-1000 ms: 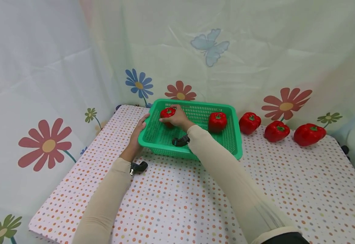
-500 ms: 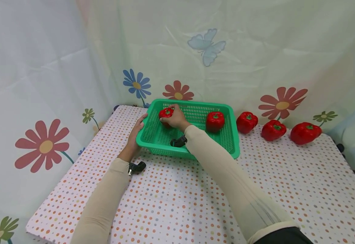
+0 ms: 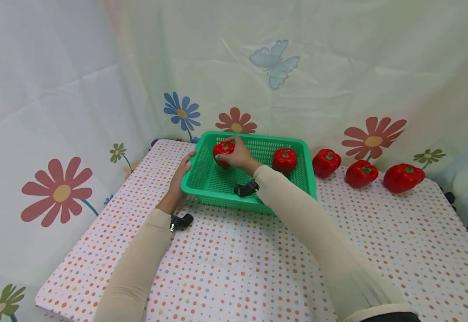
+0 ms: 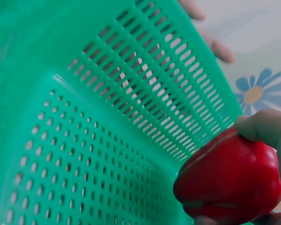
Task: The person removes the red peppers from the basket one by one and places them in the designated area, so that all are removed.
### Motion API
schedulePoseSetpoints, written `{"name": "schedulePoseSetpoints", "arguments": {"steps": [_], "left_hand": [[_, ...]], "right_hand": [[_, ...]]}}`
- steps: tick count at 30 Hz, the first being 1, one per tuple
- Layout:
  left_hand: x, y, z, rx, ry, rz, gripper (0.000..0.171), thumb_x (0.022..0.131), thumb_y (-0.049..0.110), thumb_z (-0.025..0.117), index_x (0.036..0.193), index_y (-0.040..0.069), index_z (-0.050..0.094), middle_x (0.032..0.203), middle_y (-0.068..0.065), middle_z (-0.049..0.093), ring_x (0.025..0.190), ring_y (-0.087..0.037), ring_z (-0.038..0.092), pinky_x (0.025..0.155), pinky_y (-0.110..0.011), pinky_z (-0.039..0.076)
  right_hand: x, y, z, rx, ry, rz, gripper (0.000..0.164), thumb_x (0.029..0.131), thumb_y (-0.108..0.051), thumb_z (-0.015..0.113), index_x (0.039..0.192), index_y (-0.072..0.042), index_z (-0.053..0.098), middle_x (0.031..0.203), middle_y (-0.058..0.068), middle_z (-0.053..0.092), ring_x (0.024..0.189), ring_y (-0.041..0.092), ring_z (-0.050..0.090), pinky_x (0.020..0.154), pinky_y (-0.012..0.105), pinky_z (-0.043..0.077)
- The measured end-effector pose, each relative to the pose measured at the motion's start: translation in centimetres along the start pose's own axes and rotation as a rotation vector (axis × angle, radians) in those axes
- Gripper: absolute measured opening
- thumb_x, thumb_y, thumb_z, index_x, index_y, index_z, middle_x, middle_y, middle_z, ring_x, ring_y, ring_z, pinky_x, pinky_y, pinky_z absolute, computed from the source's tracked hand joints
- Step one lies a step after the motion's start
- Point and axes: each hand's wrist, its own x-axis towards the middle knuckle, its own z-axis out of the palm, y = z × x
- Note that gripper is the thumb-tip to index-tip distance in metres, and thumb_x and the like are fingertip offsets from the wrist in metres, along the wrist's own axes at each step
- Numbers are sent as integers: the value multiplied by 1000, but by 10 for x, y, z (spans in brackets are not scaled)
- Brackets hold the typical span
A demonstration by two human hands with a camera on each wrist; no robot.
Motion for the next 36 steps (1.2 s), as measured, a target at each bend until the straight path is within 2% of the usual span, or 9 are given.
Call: {"name": "schedulePoseSetpoints", "arguments": {"steps": [8, 14, 17, 22, 26, 29, 33, 36], "left_hand": [[1, 4, -1, 14, 15, 12, 51, 107, 27, 27, 156, 19, 23, 161, -9, 25, 145, -34, 30, 118, -54, 27], [1, 3, 0, -12, 17, 14, 51, 106, 25, 27, 156, 16, 22, 161, -10, 24, 146, -34, 29, 119, -54, 24], [2, 3, 1, -24, 6, 14, 51, 106, 26, 27, 156, 16, 21, 161, -11, 23, 146, -34, 28, 119, -52, 24], [1, 2, -1, -36, 15, 15, 51, 106, 26, 27, 156, 17, 22, 161, -11, 24, 144, -34, 30, 117, -46, 31], [0, 2, -2, -41, 14, 14, 51, 106, 26, 27, 156, 17, 23, 161, -11, 25, 143, -33, 30, 116, -43, 32], [-1, 1, -2, -40, 6, 11, 51, 106, 26, 27, 156, 17, 22, 160, -10, 25, 144, -32, 30, 117, -46, 30], [-2, 1, -1, -38, 3, 7, 52, 105, 26, 27, 156, 17, 23, 160, -11, 25, 143, -33, 31, 116, -44, 33], [-1, 1, -1, -44, 6, 7, 52, 105, 25, 28, 156, 17, 23, 160, -11, 26, 142, -33, 32, 114, -42, 34]], "right_hand": [[-36, -14, -39, 49, -21, -60, 69, 88, -24, 75, 144, -16, 35, 145, 13, 43, 129, 32, 45, 95, 48, 53], [-77, -16, -78, 47, 24, -83, 68, 88, -23, 74, 145, -21, 36, 142, 12, 44, 128, 30, 44, 88, 39, 55], [-100, -17, -101, 55, 43, -85, 70, 89, -20, 72, 147, -19, 33, 144, 13, 43, 129, 30, 43, 88, 36, 55], [-135, -14, -137, 9, 70, -66, 76, 92, -23, 70, 153, -20, 24, 153, 14, 36, 134, 34, 37, 93, 39, 54], [-160, 1, -164, -46, 135, -31, 82, 90, -32, 72, 154, -26, 21, 155, 14, 33, 136, 35, 35, 84, 24, 54], [-177, 19, -182, -85, 188, -9, 82, 91, -35, 70, 155, -31, 20, 155, 16, 30, 136, 36, 31, 76, 13, 52], [-198, 50, -198, -113, 240, 27, 79, 93, -35, 67, 156, -33, 18, 156, 21, 25, 133, 41, 30, 72, 10, 50], [-210, 76, -202, -137, 256, 46, 79, 94, -33, 66, 157, -28, 17, 154, 26, 24, 128, 44, 32, 70, 10, 51]]}}
